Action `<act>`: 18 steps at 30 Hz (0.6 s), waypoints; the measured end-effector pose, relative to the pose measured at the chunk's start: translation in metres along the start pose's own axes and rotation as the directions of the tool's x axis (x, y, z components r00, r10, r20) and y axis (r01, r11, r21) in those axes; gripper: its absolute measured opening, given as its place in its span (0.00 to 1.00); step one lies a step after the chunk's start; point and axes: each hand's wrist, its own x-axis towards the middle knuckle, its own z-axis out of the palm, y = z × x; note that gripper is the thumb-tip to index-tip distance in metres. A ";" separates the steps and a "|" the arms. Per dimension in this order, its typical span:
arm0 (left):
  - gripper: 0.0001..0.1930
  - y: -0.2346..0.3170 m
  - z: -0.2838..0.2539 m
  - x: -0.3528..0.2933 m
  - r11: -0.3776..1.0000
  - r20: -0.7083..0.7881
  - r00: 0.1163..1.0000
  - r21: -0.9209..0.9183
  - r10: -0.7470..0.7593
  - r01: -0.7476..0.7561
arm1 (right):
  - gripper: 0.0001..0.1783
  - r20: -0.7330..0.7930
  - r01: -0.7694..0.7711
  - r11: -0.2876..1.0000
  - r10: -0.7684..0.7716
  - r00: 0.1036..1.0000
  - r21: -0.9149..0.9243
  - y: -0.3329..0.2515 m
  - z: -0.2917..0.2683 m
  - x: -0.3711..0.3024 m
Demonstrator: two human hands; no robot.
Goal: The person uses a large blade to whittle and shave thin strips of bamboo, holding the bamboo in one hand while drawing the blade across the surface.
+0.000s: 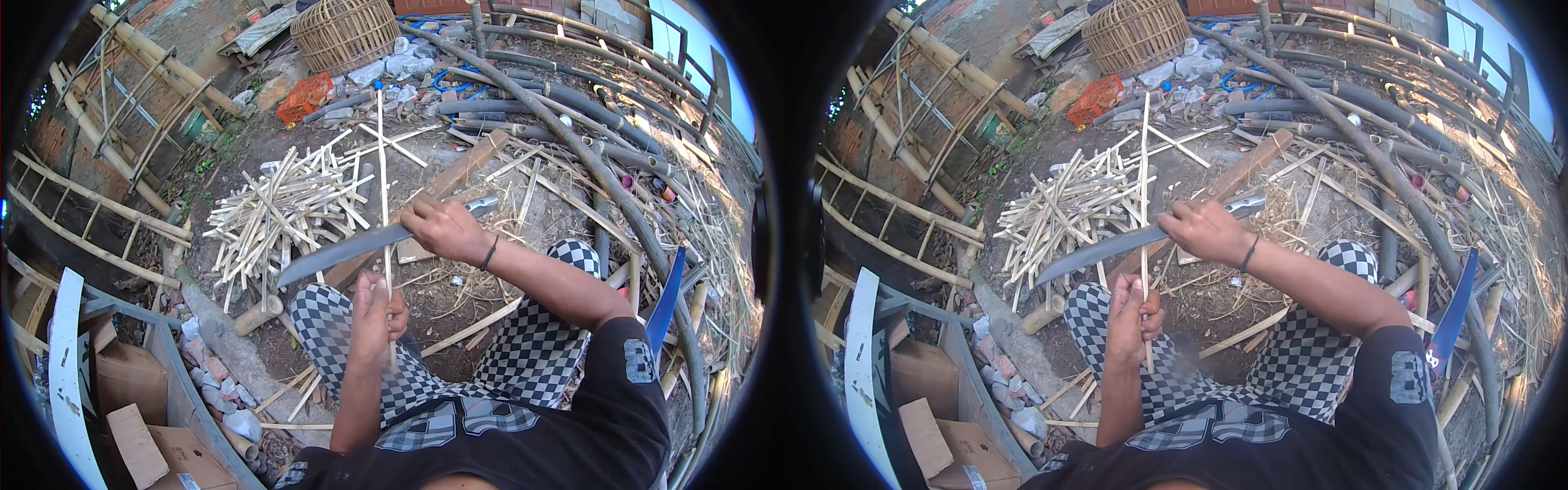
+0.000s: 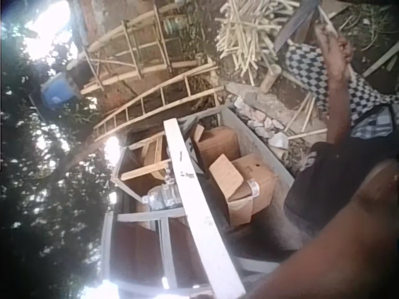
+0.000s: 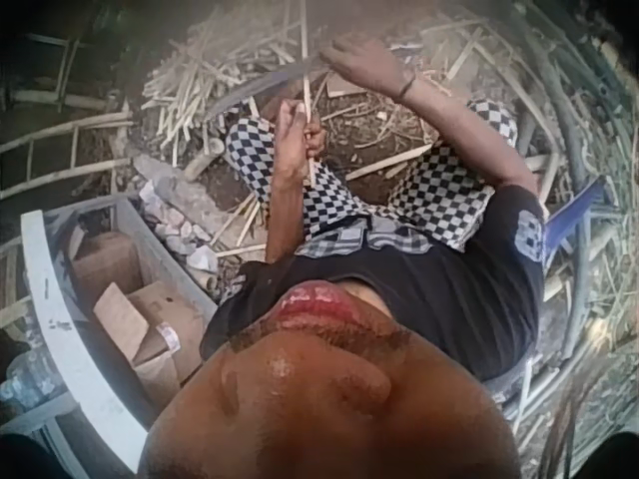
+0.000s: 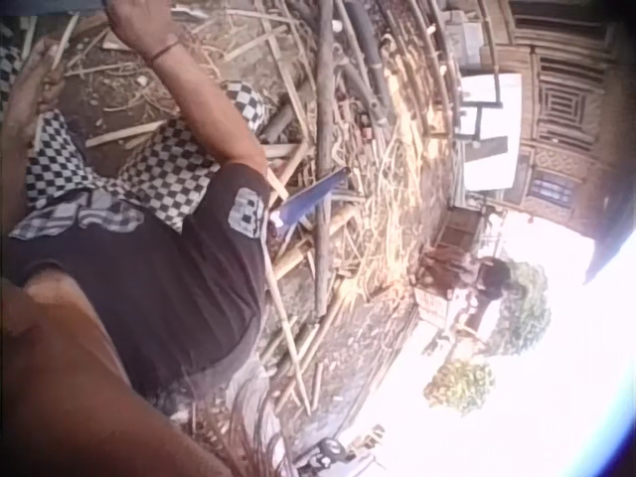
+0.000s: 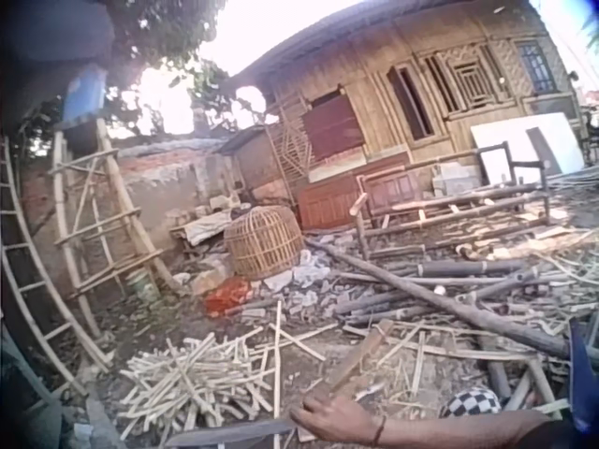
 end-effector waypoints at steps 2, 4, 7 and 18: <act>0.05 0.006 0.003 -0.006 1.000 0.040 0.999 0.005 0.009 -0.009 | 0.04 -0.051 -0.044 0.999 0.045 0.998 0.024 0.008 0.000 0.009; 0.06 0.013 0.006 -0.017 1.000 0.026 1.000 -0.025 0.013 -0.013 | 0.07 -0.001 -0.326 0.945 0.326 0.945 -0.012 0.036 -0.001 0.021; 0.06 -0.001 0.000 -0.027 1.000 0.041 0.999 -0.008 -0.015 0.015 | 0.13 0.019 -0.657 0.747 0.662 0.749 -0.106 0.102 0.005 0.024; 0.12 -0.001 -0.021 0.000 0.987 0.076 0.997 0.159 -0.013 0.001 | 0.18 0.028 -0.781 0.557 0.809 0.587 0.282 0.078 -0.051 0.013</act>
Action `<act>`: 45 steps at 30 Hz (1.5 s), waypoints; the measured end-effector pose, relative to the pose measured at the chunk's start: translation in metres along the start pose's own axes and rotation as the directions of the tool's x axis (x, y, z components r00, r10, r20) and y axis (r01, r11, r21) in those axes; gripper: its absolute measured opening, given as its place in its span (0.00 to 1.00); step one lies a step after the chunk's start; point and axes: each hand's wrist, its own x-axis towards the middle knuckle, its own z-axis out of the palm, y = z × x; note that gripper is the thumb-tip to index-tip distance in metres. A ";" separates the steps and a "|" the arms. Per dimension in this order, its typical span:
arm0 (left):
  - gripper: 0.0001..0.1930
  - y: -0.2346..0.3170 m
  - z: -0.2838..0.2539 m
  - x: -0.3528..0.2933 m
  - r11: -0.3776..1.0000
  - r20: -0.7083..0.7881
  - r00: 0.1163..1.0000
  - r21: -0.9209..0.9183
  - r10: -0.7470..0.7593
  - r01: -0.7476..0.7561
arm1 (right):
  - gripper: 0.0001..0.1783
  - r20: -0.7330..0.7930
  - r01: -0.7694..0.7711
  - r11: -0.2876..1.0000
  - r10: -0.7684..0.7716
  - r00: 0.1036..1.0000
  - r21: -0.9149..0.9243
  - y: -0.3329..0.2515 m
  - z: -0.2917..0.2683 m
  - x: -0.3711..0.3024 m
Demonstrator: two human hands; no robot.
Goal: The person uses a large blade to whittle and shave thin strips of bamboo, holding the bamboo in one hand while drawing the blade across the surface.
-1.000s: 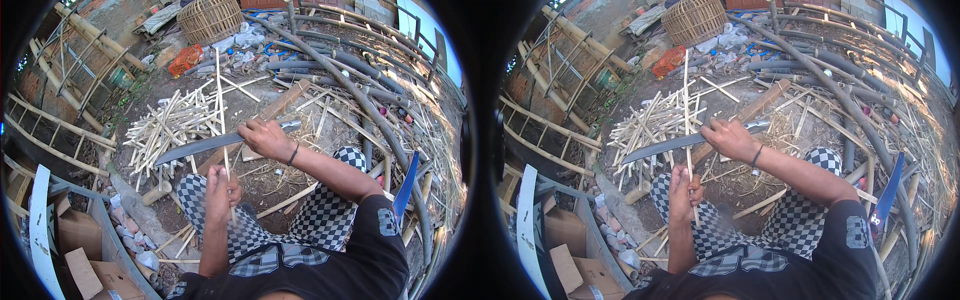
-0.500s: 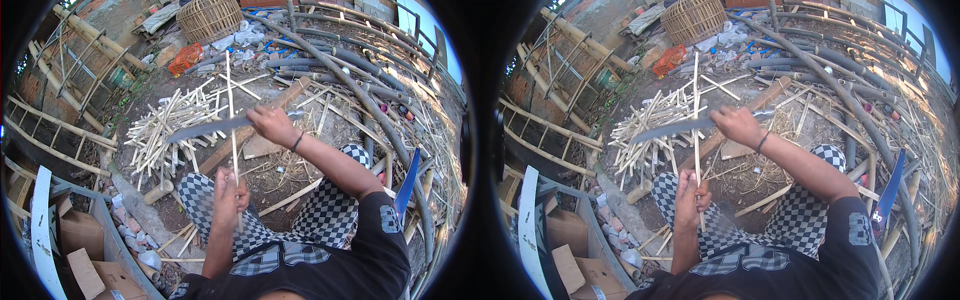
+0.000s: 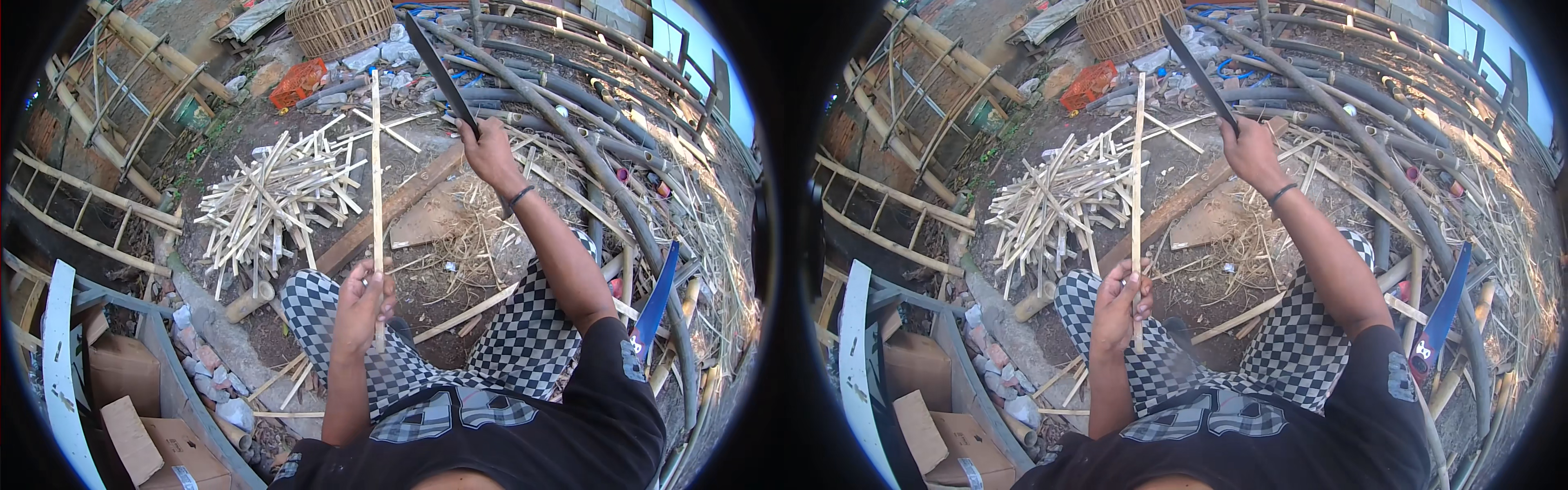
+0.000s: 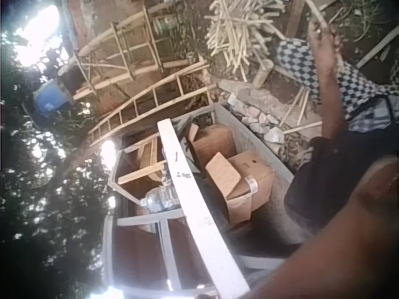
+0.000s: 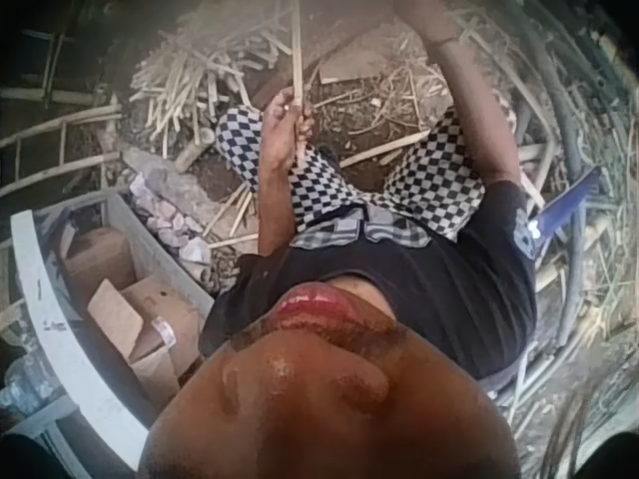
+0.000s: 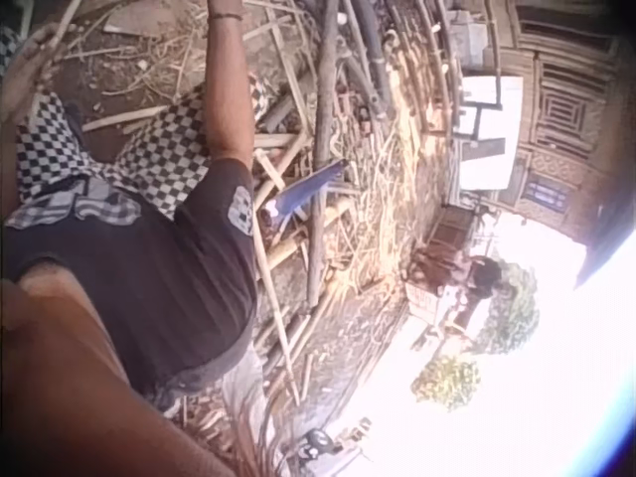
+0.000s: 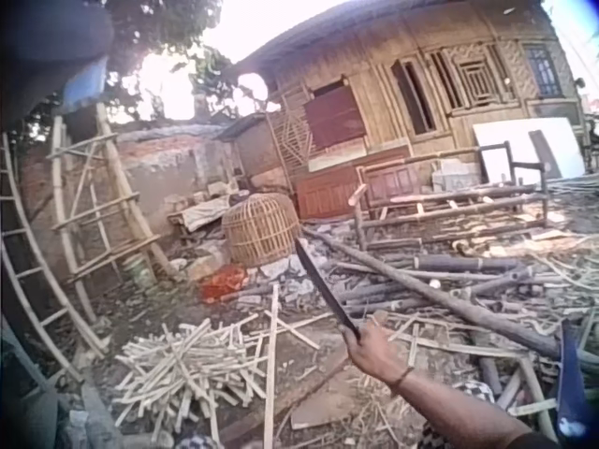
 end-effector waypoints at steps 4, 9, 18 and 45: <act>0.15 0.010 0.011 0.009 0.997 -0.036 0.999 -0.082 0.014 -0.017 | 0.16 0.028 0.246 0.969 -0.247 0.969 0.026 -0.005 0.011 -0.027; 0.15 0.010 0.009 0.018 0.991 0.021 0.999 -0.129 0.034 -0.031 | 0.12 0.252 0.345 0.938 -0.327 0.911 -0.030 -0.021 0.024 -0.066; 0.07 0.018 0.022 0.035 0.990 -0.117 0.985 -0.057 0.124 -0.131 | 0.10 0.374 0.688 0.723 -0.624 0.686 -0.056 -0.038 0.041 -0.111; 0.08 0.006 0.039 0.026 0.971 -0.111 0.994 -0.241 -0.018 -0.009 | 0.05 0.297 0.746 0.650 -0.691 0.659 -0.145 -0.020 0.048 -0.070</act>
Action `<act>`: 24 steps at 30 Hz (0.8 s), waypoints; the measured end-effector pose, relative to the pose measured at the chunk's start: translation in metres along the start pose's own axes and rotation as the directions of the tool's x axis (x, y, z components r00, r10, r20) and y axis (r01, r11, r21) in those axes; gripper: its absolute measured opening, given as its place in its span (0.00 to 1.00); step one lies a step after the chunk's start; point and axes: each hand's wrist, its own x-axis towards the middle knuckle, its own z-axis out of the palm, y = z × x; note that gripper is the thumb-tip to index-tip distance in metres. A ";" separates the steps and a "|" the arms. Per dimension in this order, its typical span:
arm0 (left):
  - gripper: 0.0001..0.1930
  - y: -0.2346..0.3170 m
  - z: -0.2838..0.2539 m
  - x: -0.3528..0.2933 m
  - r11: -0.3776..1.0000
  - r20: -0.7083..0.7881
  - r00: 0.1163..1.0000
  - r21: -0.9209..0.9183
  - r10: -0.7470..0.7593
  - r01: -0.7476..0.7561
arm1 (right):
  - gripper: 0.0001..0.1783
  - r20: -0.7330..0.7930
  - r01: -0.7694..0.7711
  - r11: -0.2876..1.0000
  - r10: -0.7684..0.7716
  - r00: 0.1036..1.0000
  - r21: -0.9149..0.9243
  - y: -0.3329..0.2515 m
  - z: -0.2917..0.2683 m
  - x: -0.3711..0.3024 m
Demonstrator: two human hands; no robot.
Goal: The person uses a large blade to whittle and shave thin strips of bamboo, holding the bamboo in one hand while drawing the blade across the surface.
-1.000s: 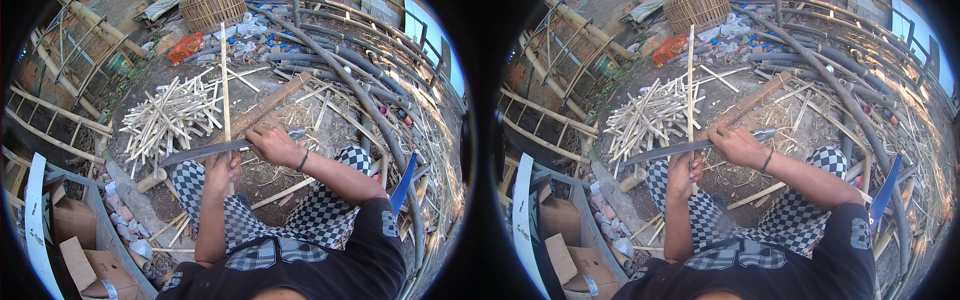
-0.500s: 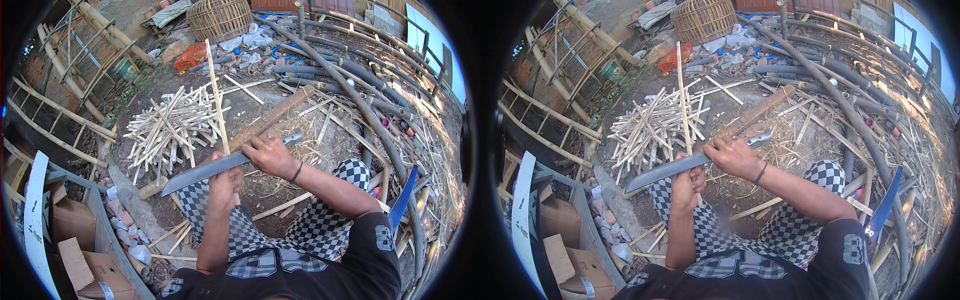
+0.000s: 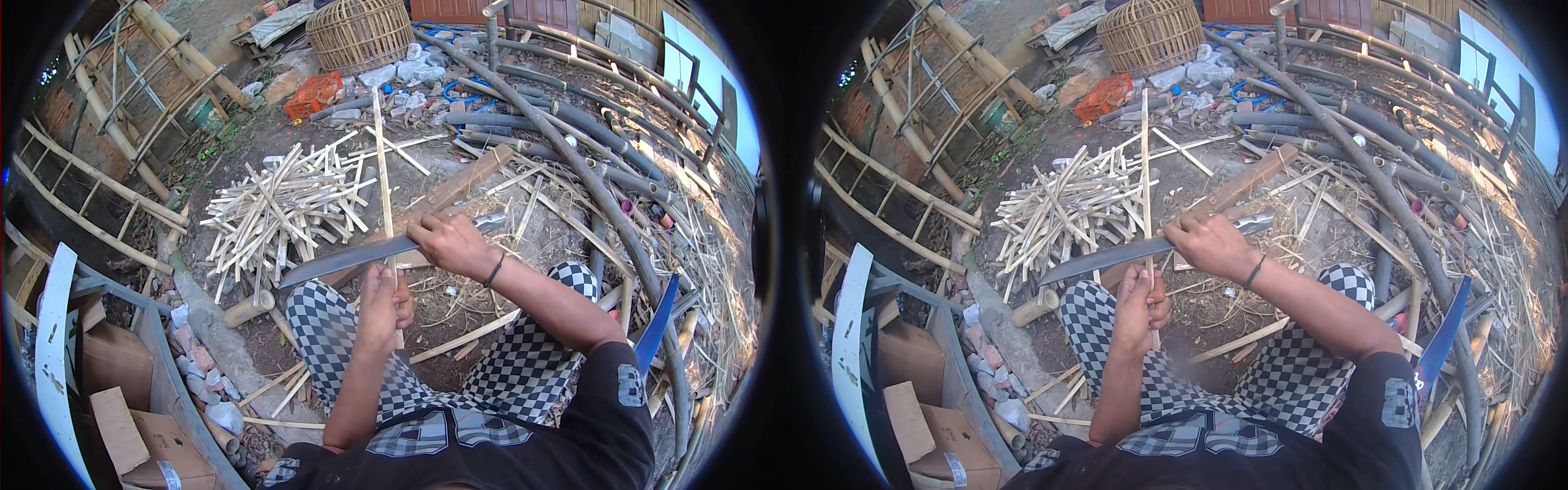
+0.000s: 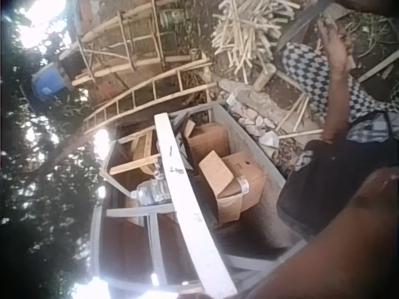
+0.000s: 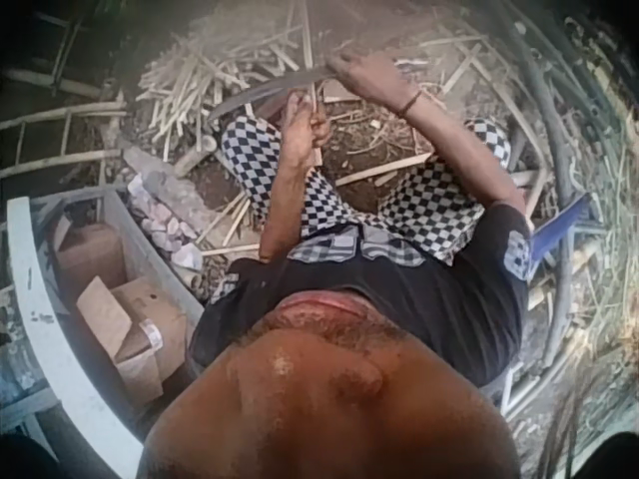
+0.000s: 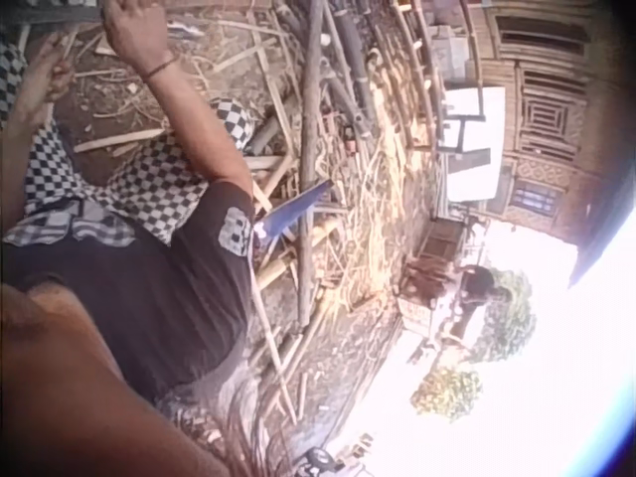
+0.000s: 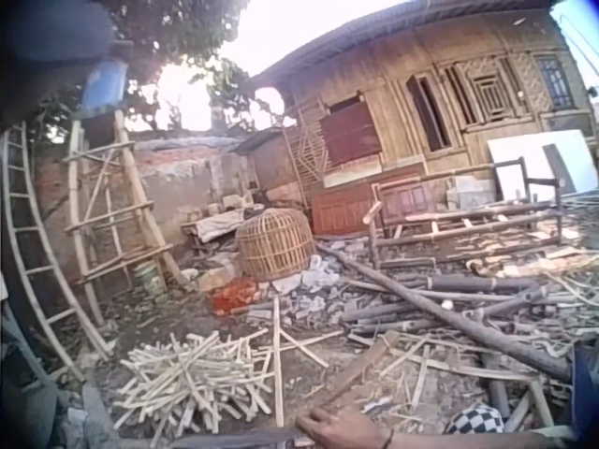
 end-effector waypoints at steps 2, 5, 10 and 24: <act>0.08 -0.003 0.004 -0.016 0.999 0.037 0.999 0.040 -0.014 0.012 | 0.05 -0.019 0.007 0.999 -0.006 1.000 0.046 0.006 -0.001 0.004; 0.08 -0.011 0.005 -0.042 0.990 0.073 0.995 0.132 -0.063 0.053 | 0.08 -0.004 -0.428 0.904 0.428 0.904 -0.003 0.049 -0.006 0.023; 0.07 -0.014 -0.005 -0.049 0.981 0.087 0.993 0.183 -0.077 0.060 | 0.08 -0.121 -0.115 0.993 0.112 0.986 -0.017 0.031 0.001 0.003; 0.09 0.034 -0.138 -0.081 0.961 -0.271 0.929 0.179 0.253 -0.210 | 0.18 0.233 -0.570 0.039 0.889 0.395 0.821 0.140 -0.059 -0.006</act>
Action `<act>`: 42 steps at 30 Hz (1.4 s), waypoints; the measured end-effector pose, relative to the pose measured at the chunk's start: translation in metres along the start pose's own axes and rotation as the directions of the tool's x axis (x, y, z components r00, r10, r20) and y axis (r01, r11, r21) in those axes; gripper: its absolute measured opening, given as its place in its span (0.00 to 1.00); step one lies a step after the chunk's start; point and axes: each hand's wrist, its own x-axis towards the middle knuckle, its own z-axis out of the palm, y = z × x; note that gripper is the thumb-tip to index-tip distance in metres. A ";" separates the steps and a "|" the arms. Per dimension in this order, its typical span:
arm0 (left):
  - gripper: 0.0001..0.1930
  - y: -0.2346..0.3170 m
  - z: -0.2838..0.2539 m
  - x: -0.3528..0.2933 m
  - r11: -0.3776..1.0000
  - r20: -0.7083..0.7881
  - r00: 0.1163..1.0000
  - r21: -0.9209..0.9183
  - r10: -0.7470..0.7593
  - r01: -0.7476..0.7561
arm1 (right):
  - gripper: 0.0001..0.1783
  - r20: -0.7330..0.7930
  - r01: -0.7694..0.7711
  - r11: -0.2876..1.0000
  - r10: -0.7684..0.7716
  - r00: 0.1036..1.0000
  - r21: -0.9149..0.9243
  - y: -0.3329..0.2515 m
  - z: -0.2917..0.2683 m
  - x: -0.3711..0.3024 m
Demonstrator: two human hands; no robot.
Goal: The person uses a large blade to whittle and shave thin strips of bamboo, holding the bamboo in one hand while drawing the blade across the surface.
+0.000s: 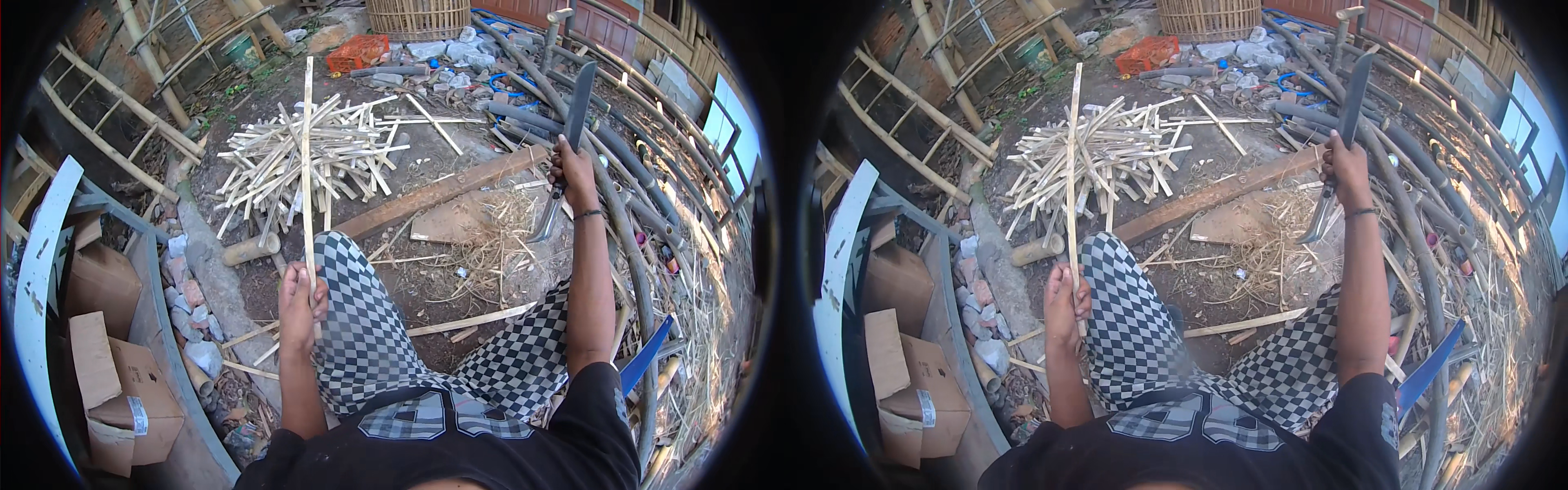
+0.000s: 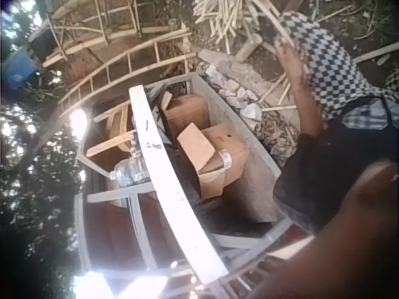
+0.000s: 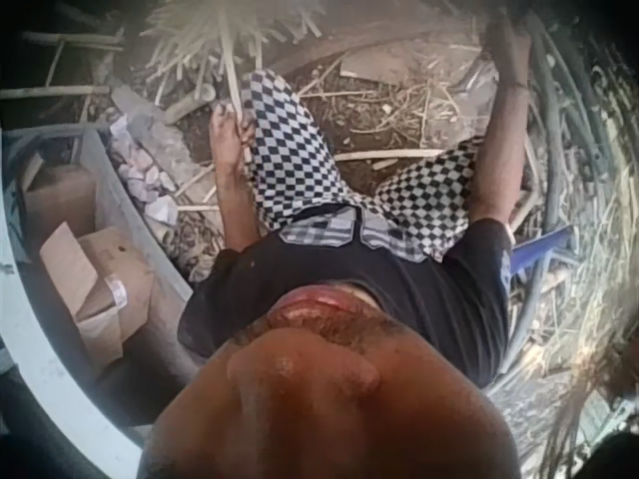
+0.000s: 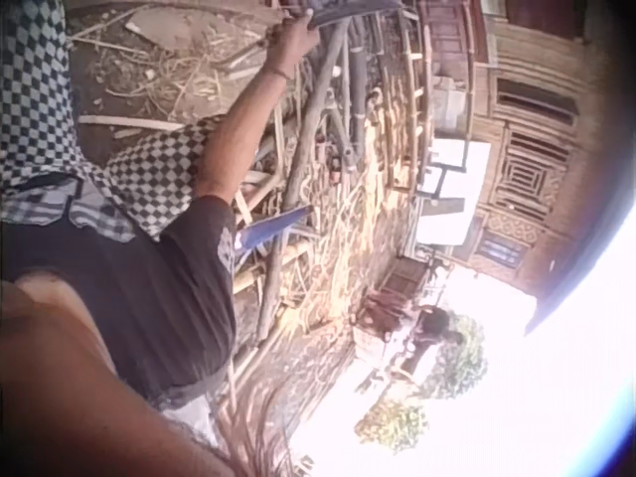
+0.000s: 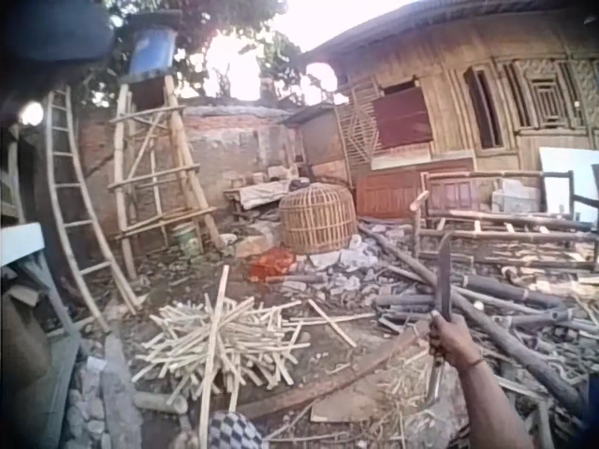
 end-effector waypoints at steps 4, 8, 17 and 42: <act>0.07 0.001 -0.039 0.013 0.987 -0.206 0.977 0.161 0.063 -0.030 | 0.14 -0.012 0.007 0.994 -0.005 1.000 0.113 -0.015 -0.007 -0.015; 0.07 -0.022 -0.109 0.018 0.936 -0.299 0.942 0.350 0.154 -0.042 | 0.14 -0.039 0.000 0.994 0.004 0.999 0.112 -0.012 -0.015 -0.010; 0.14 -0.054 -0.255 -0.046 0.491 -0.261 0.888 0.870 0.379 0.046 | 0.13 0.000 -0.021 0.990 0.021 1.000 0.142 -0.012 -0.014 -0.006; 0.26 -0.101 -0.297 0.011 0.003 -0.201 0.939 0.978 0.278 0.208 | 0.13 -0.139 0.021 0.983 0.004 0.990 0.180 -0.022 -0.063 -0.008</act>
